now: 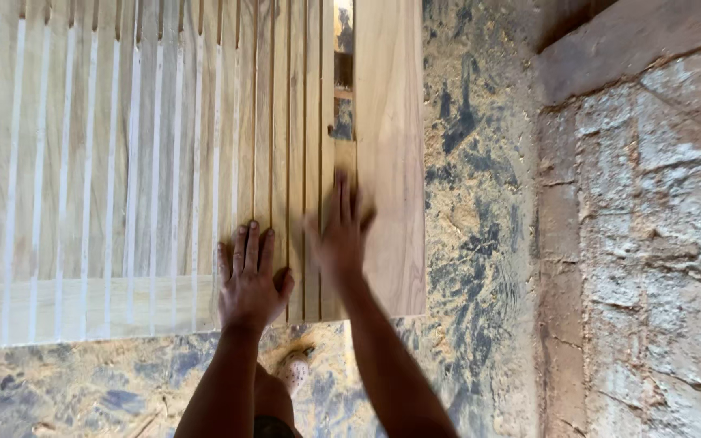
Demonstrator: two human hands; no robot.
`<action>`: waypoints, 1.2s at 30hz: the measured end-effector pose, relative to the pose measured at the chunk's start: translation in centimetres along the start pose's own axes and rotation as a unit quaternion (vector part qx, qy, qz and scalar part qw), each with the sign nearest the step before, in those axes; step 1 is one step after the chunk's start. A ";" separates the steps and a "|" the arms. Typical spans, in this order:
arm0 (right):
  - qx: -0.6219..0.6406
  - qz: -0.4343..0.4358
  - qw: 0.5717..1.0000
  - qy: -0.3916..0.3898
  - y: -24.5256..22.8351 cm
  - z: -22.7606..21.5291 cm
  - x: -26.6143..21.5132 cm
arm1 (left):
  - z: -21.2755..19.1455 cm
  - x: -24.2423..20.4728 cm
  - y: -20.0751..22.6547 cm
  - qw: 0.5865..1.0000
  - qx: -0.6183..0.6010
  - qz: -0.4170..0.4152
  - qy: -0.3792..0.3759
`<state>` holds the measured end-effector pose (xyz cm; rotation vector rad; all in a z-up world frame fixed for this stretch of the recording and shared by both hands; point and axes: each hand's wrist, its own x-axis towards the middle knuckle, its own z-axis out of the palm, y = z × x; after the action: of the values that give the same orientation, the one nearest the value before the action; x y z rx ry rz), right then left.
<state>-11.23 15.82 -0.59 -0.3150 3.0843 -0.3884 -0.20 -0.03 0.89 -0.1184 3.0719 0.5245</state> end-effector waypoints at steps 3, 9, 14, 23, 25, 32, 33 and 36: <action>-0.007 0.013 1.000 -0.010 -1.4 -0.8 -10.1 | -0.5 -0.2 -0.2 1.000 -0.015 0.009 0.009; -0.020 0.031 0.999 -0.034 0.0 -1.6 -0.7 | -0.3 -0.3 -0.1 1.000 0.026 0.002 0.000; -0.007 0.038 0.999 -0.005 0.2 -0.9 2.7 | -0.4 -0.3 0.0 1.000 0.003 -0.002 0.010; -0.009 0.035 0.998 -0.044 0.4 -1.8 -2.8 | -0.9 0.0 0.1 1.000 0.017 0.003 -0.010; 0.009 0.030 0.999 -0.031 1.0 -1.2 4.0 | -0.5 0.0 -0.1 1.000 0.009 0.008 0.004; 0.031 0.003 1.000 0.002 -0.5 -1.6 -2.3 | 0.3 -0.2 -0.3 1.000 0.013 0.010 0.011; 0.018 0.010 1.000 -0.010 -0.8 -2.0 -5.0 | 0.1 -0.1 -0.3 1.000 0.022 0.012 0.008; -0.024 0.009 1.000 -0.018 -1.2 -1.9 -5.8 | -0.3 0.2 -0.6 0.999 0.019 0.019 0.019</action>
<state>-5.35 16.30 1.49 -0.2929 3.0617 -0.3058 -0.36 -0.69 0.95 -0.0697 3.1243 0.4718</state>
